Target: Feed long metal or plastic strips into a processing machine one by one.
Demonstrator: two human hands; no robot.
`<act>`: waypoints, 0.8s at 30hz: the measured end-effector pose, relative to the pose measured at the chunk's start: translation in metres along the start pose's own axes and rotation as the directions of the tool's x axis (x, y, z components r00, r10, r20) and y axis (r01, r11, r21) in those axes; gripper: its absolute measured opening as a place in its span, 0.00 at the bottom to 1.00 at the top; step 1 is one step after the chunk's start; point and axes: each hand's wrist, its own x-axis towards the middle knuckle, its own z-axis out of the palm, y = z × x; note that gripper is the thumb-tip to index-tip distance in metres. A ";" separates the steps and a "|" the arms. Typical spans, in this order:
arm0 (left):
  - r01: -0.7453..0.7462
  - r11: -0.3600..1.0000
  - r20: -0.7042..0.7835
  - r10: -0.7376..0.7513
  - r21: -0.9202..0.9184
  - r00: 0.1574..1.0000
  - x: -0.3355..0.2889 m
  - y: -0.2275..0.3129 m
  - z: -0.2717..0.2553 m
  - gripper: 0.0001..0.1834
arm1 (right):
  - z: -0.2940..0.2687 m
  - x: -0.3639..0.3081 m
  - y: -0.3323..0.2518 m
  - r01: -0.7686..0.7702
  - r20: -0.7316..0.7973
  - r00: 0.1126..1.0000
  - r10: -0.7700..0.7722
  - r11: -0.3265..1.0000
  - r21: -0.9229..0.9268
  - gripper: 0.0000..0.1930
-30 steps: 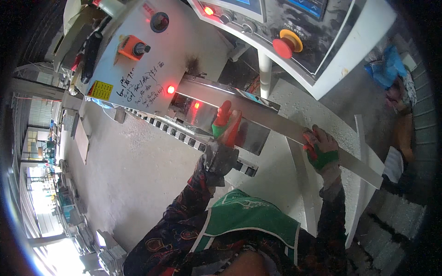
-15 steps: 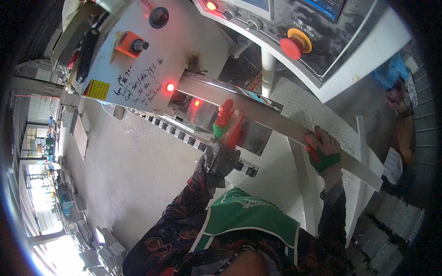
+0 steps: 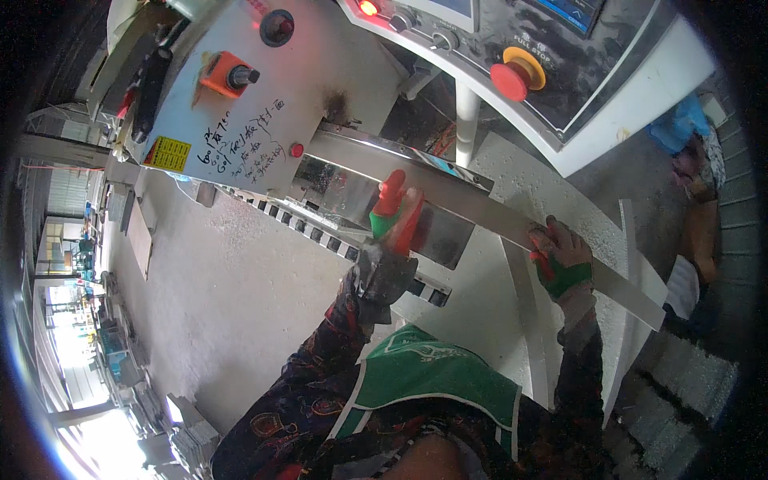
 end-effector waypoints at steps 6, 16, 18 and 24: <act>0.071 0.997 0.012 -0.071 0.000 0.997 0.002 0.010 -0.010 0.29 | -0.001 0.006 -0.008 0.032 -0.115 0.993 -0.031 0.999 0.008 0.24; -0.134 0.957 0.061 0.122 0.256 0.991 0.056 0.038 -0.052 0.24 | 0.004 0.047 -0.073 -0.055 -0.033 0.998 0.049 0.972 -0.228 0.17; -0.144 0.928 -0.007 0.155 0.342 0.988 0.077 0.046 -0.069 0.21 | 0.012 0.055 -0.079 -0.026 -0.081 0.997 0.012 0.985 -0.173 0.16; -0.021 0.980 0.287 -0.037 0.196 0.957 0.075 0.117 -0.064 0.19 | 0.008 0.086 -0.109 -0.008 -0.041 0.999 0.002 0.989 -0.148 0.16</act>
